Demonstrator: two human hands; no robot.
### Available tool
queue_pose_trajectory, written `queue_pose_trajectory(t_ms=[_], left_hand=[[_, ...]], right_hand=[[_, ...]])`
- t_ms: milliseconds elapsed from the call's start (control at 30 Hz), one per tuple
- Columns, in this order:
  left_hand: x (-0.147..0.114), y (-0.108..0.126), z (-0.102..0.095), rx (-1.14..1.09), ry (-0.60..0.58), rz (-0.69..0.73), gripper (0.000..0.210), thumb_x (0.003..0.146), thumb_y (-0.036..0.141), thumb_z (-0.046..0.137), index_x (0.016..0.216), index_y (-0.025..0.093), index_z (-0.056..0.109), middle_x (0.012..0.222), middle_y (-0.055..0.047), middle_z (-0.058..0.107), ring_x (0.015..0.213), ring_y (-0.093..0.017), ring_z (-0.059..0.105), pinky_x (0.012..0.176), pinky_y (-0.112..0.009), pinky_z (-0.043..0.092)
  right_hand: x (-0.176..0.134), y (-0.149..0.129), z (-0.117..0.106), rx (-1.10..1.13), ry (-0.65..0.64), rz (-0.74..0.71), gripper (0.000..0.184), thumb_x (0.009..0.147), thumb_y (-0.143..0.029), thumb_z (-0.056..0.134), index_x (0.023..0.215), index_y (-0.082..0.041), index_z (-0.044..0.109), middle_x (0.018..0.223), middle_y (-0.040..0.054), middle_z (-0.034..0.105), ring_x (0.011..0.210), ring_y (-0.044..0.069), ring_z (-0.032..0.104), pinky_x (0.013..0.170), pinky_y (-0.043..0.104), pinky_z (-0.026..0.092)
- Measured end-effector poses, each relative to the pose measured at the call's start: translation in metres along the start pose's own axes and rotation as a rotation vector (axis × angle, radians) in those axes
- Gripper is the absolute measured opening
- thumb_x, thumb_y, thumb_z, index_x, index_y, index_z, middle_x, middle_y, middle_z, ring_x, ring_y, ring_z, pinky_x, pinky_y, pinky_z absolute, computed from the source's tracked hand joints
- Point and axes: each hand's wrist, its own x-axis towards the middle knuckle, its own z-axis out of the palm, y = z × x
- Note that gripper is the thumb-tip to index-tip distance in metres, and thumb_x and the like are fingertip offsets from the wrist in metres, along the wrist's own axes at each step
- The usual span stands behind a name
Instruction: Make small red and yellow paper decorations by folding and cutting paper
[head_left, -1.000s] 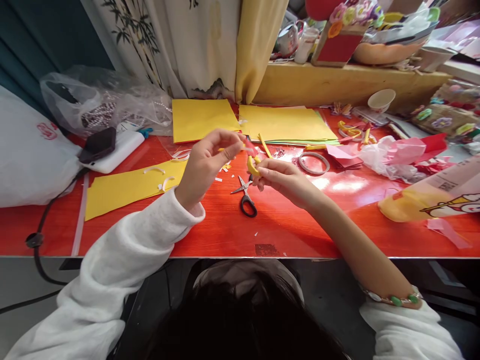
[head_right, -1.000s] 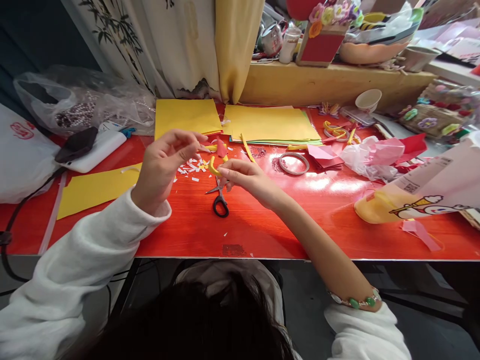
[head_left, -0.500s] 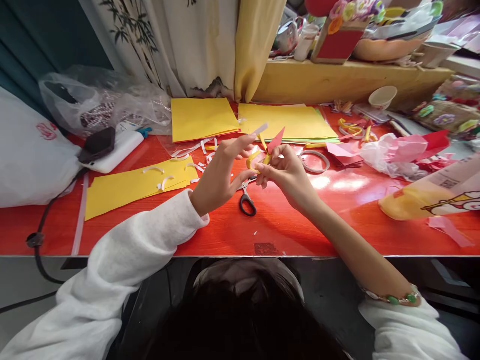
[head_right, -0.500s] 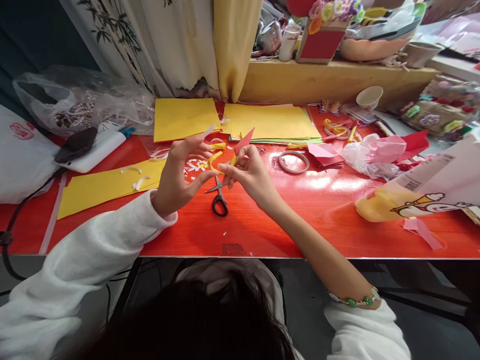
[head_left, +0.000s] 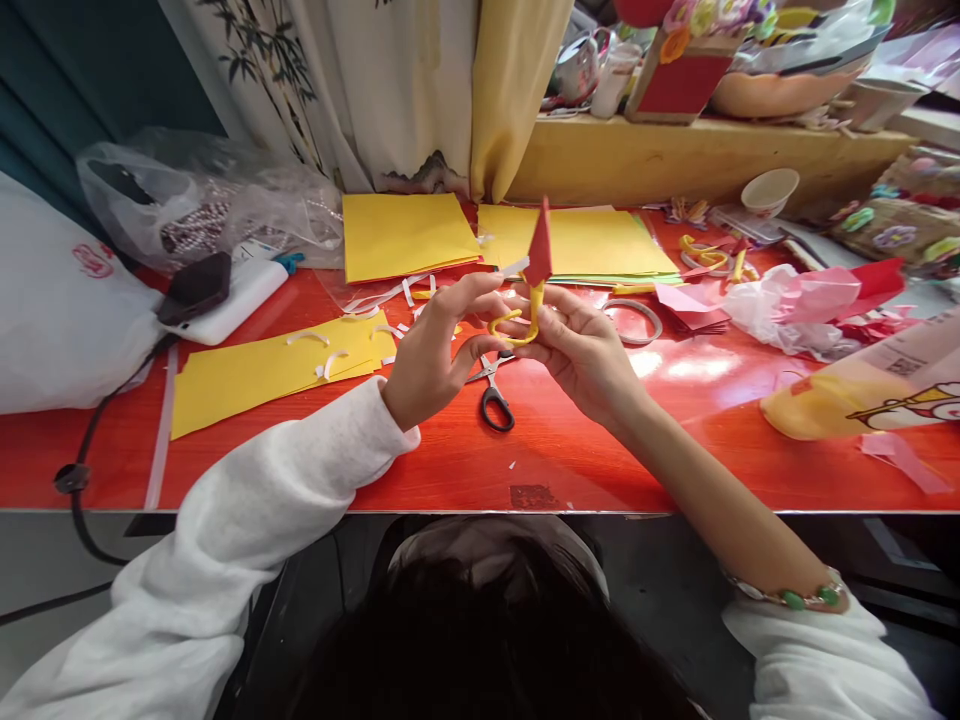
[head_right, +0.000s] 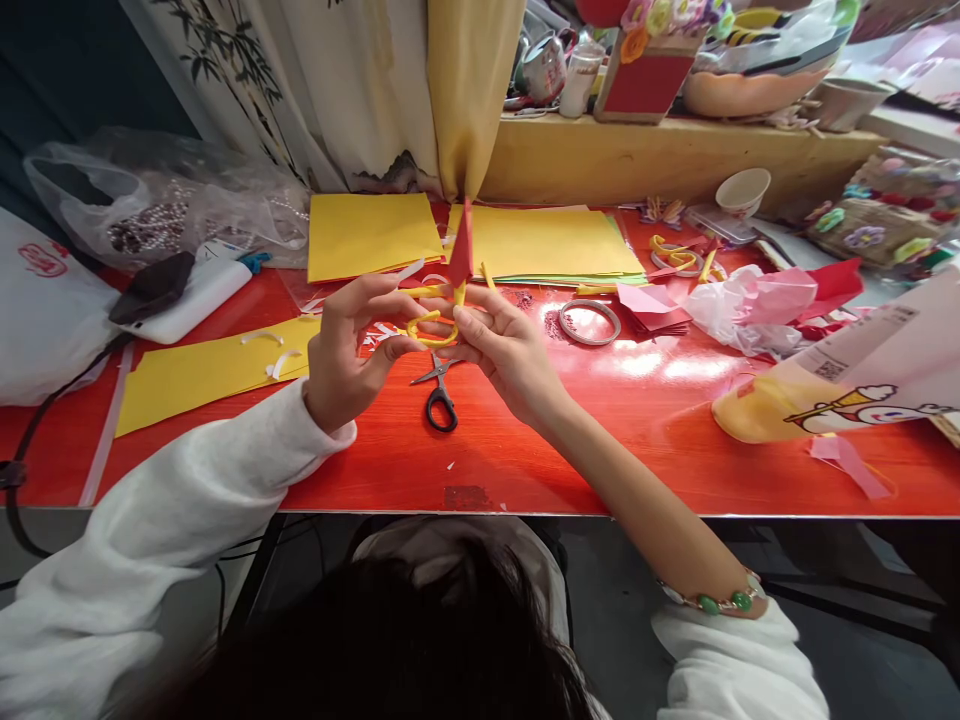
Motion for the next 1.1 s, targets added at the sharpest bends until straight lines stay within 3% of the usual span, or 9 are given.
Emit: queue_pose_trajectory(t_ms=[167, 300, 400, 533, 700, 800, 867, 967, 1100], left_hand=[[-0.003, 0.002, 0.002, -0.014, -0.018, -0.012, 0.037, 0.090, 0.024, 0.052, 0.124, 0.034, 0.039, 0.107, 0.002, 0.062, 0.100, -0.015, 0.064, 0.088, -0.037, 0.055], [-0.004, 0.002, 0.003, -0.021, -0.040, 0.002, 0.039, 0.091, 0.019, 0.050, 0.125, 0.032, 0.038, 0.103, 0.000, 0.064, 0.097, -0.015, 0.065, 0.077, -0.032, 0.059], [-0.003, 0.002, 0.003, 0.022, -0.069, -0.043, 0.037, 0.092, 0.022, 0.047, 0.127, 0.030, 0.038, 0.102, -0.001, 0.066, 0.095, -0.015, 0.065, 0.074, -0.030, 0.058], [-0.003, 0.000, 0.003, 0.092, -0.074, -0.028, 0.039, 0.094, 0.027, 0.045, 0.130, 0.034, 0.035, 0.101, 0.000, 0.066, 0.096, -0.015, 0.062, 0.083, -0.036, 0.055], [0.002, -0.007, 0.002, 0.281, 0.068, 0.095, 0.049, 0.087, 0.040, 0.055, 0.131, 0.040, 0.033, 0.110, -0.005, 0.053, 0.101, -0.018, 0.055, 0.081, -0.037, 0.052], [0.008, -0.012, 0.000, 0.330, 0.178, 0.191, 0.067, 0.079, 0.056, 0.057, 0.136, 0.032, 0.030, 0.122, -0.010, 0.045, 0.115, -0.023, 0.046, 0.090, -0.040, 0.047], [0.010, -0.014, -0.001, 0.326, 0.179, 0.255, 0.080, 0.075, 0.063, 0.056, 0.139, 0.026, 0.026, 0.132, -0.013, 0.041, 0.125, -0.027, 0.039, 0.100, -0.044, 0.038], [0.011, -0.012, -0.003, 0.344, 0.085, 0.181, 0.083, 0.074, 0.061, 0.060, 0.140, 0.027, 0.021, 0.137, -0.012, 0.040, 0.130, -0.028, 0.034, 0.108, -0.047, 0.029], [0.009, -0.009, -0.004, 0.313, 0.032, 0.065, 0.077, 0.075, 0.058, 0.062, 0.136, 0.032, 0.022, 0.125, -0.008, 0.051, 0.121, -0.027, 0.043, 0.104, -0.049, 0.032]], right_hand=[[-0.003, 0.006, 0.002, 0.025, -0.041, 0.036, 0.035, 0.084, -0.041, 0.062, 0.112, -0.021, 0.064, 0.095, 0.0040, 0.069, 0.081, 0.015, 0.068, 0.066, 0.026, 0.058], [-0.007, 0.004, 0.004, -0.003, -0.054, 0.045, 0.036, 0.083, -0.039, 0.063, 0.113, -0.020, 0.065, 0.091, 0.0037, 0.068, 0.069, 0.013, 0.067, 0.063, 0.027, 0.059], [-0.009, 0.000, 0.005, -0.070, -0.076, 0.022, 0.036, 0.083, -0.041, 0.062, 0.111, -0.018, 0.067, 0.091, 0.0043, 0.068, 0.070, 0.013, 0.067, 0.063, 0.028, 0.060], [-0.009, -0.004, 0.006, -0.128, -0.128, 0.003, 0.035, 0.084, -0.038, 0.062, 0.112, -0.017, 0.067, 0.088, 0.0042, 0.069, 0.076, 0.015, 0.068, 0.067, 0.029, 0.061], [-0.010, -0.005, 0.004, -0.213, -0.083, -0.038, 0.036, 0.083, -0.035, 0.062, 0.115, -0.019, 0.066, 0.095, 0.0034, 0.069, 0.081, 0.015, 0.067, 0.073, 0.033, 0.062], [-0.010, -0.006, 0.002, -0.266, -0.090, -0.049, 0.038, 0.084, -0.035, 0.061, 0.118, -0.018, 0.064, 0.097, 0.0036, 0.069, 0.083, 0.016, 0.067, 0.075, 0.034, 0.062], [-0.010, -0.007, -0.001, -0.312, -0.125, -0.063, 0.038, 0.086, -0.035, 0.059, 0.119, -0.017, 0.063, 0.096, 0.0037, 0.069, 0.083, 0.015, 0.067, 0.076, 0.034, 0.062], [-0.010, -0.010, -0.004, -0.395, -0.181, -0.072, 0.036, 0.088, -0.035, 0.056, 0.117, -0.016, 0.064, 0.090, 0.0040, 0.069, 0.081, 0.015, 0.067, 0.076, 0.032, 0.061], [-0.010, -0.015, -0.005, -0.507, -0.218, -0.074, 0.030, 0.090, -0.037, 0.053, 0.106, -0.015, 0.067, 0.084, 0.0047, 0.069, 0.074, 0.015, 0.067, 0.071, 0.030, 0.058]])
